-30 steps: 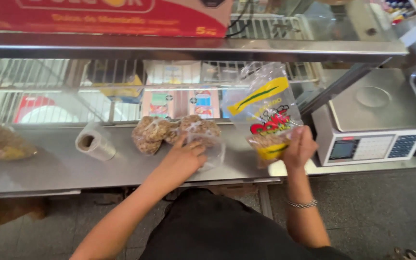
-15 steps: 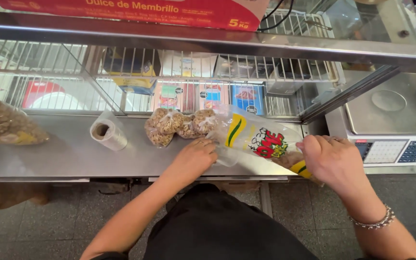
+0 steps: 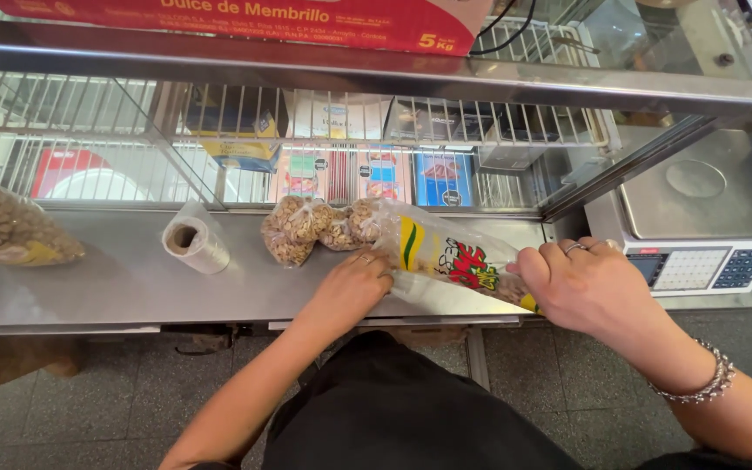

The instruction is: Portioning bulk snacks into smaller bags, weighing each portion on a digital scale, and sealing the bags using a manual tape dispenser.

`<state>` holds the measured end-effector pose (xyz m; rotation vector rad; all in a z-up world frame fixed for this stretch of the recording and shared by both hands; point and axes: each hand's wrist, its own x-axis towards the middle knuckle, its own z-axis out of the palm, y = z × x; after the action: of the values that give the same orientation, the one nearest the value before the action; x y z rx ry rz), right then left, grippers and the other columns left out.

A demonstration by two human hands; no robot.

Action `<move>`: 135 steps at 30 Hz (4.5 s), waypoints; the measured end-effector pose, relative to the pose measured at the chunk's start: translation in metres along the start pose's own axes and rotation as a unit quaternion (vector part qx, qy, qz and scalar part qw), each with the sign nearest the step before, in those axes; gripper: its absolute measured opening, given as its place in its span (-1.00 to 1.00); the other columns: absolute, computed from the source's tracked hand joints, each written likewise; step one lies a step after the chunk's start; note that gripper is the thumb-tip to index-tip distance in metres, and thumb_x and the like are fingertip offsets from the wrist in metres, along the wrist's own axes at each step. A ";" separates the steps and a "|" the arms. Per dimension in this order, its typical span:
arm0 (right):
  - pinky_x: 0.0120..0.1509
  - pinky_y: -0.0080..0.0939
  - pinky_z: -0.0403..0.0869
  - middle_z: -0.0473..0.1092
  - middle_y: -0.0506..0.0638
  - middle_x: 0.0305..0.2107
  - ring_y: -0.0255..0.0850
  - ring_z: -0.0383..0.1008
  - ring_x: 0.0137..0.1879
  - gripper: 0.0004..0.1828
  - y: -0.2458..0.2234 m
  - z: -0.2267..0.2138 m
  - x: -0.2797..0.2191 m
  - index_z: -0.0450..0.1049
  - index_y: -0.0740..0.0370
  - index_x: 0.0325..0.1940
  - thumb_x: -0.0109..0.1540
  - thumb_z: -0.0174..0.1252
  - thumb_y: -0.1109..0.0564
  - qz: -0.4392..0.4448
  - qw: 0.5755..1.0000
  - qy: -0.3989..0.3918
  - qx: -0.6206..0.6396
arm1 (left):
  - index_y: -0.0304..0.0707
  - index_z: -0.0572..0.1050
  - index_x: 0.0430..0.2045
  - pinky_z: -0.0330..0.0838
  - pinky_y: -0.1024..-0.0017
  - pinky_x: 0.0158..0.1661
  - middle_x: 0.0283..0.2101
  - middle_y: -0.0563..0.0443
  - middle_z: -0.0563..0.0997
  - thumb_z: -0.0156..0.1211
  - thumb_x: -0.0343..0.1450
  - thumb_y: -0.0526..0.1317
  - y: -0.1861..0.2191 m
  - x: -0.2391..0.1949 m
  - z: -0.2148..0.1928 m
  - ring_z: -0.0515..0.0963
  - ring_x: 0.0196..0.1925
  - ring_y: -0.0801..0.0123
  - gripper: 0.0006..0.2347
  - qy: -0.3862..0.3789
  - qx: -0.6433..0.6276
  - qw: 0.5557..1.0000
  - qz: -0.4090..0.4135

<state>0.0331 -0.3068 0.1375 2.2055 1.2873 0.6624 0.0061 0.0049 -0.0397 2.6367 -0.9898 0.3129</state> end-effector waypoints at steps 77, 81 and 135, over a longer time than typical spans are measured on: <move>-0.33 -0.08 0.31 0.32 0.10 -0.70 -0.12 0.31 -0.52 -0.56 -0.084 0.213 -0.064 0.36 0.26 -0.49 0.47 -0.11 0.11 0.402 0.676 0.321 0.528 | -0.18 0.53 -0.59 0.53 0.00 -0.45 -0.62 -0.04 0.54 0.23 0.34 -0.30 0.047 0.177 -0.185 0.64 -0.46 -0.02 -0.92 0.105 -0.009 0.994 0.017; -0.11 -0.05 0.44 0.50 0.12 -0.48 -0.19 0.44 -0.31 -0.61 -0.092 0.220 -0.045 0.54 0.33 -0.29 0.46 -0.14 0.15 0.432 0.594 0.328 0.593 | -0.03 0.48 -0.82 0.56 0.29 -0.45 -0.71 0.20 0.52 0.35 0.23 -0.35 0.056 0.221 -0.174 0.63 -0.54 0.25 -0.78 0.210 0.113 0.966 0.102; -0.15 -0.17 0.42 0.47 -0.02 -0.16 -0.11 0.45 -0.12 -0.86 -0.138 0.065 0.050 0.50 0.11 -0.11 0.38 0.00 0.18 0.048 0.935 0.142 0.322 | -0.19 0.61 -0.33 0.34 0.25 -0.14 -0.19 -0.07 0.65 0.16 0.34 -0.22 -0.021 -0.044 -0.022 0.54 -0.11 0.13 -0.86 -0.051 -0.035 0.995 0.078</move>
<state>0.0072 -0.2150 0.0088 2.7844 1.7424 0.6824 -0.0144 0.0548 -0.0374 2.5381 -1.2213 0.1757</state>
